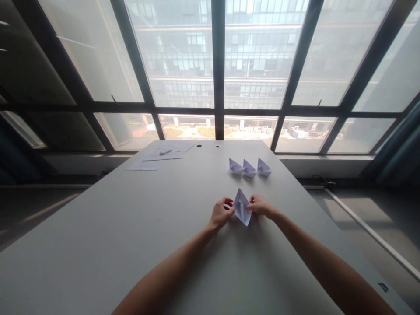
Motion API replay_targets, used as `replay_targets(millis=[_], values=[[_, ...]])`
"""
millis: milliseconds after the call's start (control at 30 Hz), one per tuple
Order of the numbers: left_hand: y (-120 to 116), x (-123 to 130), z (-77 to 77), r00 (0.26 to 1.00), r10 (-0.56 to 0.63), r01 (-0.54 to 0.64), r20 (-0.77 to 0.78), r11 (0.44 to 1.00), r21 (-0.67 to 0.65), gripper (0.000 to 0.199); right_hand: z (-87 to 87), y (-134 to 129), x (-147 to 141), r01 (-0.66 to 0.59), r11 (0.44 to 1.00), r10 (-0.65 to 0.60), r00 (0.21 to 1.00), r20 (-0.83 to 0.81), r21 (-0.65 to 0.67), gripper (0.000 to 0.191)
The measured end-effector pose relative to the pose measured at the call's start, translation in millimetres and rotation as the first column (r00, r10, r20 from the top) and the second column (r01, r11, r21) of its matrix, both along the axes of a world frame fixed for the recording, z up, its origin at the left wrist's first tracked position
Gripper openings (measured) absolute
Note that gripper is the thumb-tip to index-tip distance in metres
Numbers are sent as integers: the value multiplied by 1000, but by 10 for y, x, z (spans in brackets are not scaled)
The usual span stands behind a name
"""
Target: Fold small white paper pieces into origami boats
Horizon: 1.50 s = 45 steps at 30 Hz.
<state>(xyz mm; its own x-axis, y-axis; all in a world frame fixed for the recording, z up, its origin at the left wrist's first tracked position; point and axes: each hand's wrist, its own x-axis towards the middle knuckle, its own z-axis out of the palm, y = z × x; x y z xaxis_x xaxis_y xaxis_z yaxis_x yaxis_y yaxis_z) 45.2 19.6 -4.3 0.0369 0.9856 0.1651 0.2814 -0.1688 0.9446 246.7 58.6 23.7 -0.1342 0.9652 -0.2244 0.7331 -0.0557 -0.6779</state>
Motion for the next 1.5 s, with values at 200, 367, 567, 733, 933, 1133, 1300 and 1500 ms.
replay_targets(millis=[200,367,567,733,933,1133,1300,1500], values=[[-2,-16,70,997,-11,21,76,991,-129,56,-18,-48,46,21,1000,-23,998,-59,-23,21],[-34,15,110,998,2,11,69,984,-175,62,-11,-88,62,14,1000,-15,999,-35,-24,23],[-44,18,146,997,33,-42,-75,991,-127,51,114,-114,83,-39,999,40,999,29,-20,26],[3,-56,87,958,272,-267,-96,962,56,30,448,-122,175,-38,993,24,992,128,114,26],[15,-57,21,949,310,-301,-58,945,126,27,582,-226,-59,-160,984,136,959,247,82,20],[-6,-46,18,943,330,-321,-39,935,151,28,573,-288,-212,-205,978,181,931,317,42,11],[-4,-62,-13,946,322,-315,-34,940,133,31,735,-111,115,-176,983,149,932,331,55,12],[-4,-26,-33,954,295,-284,-58,947,150,33,1093,521,1058,30,980,-114,897,427,197,19]])
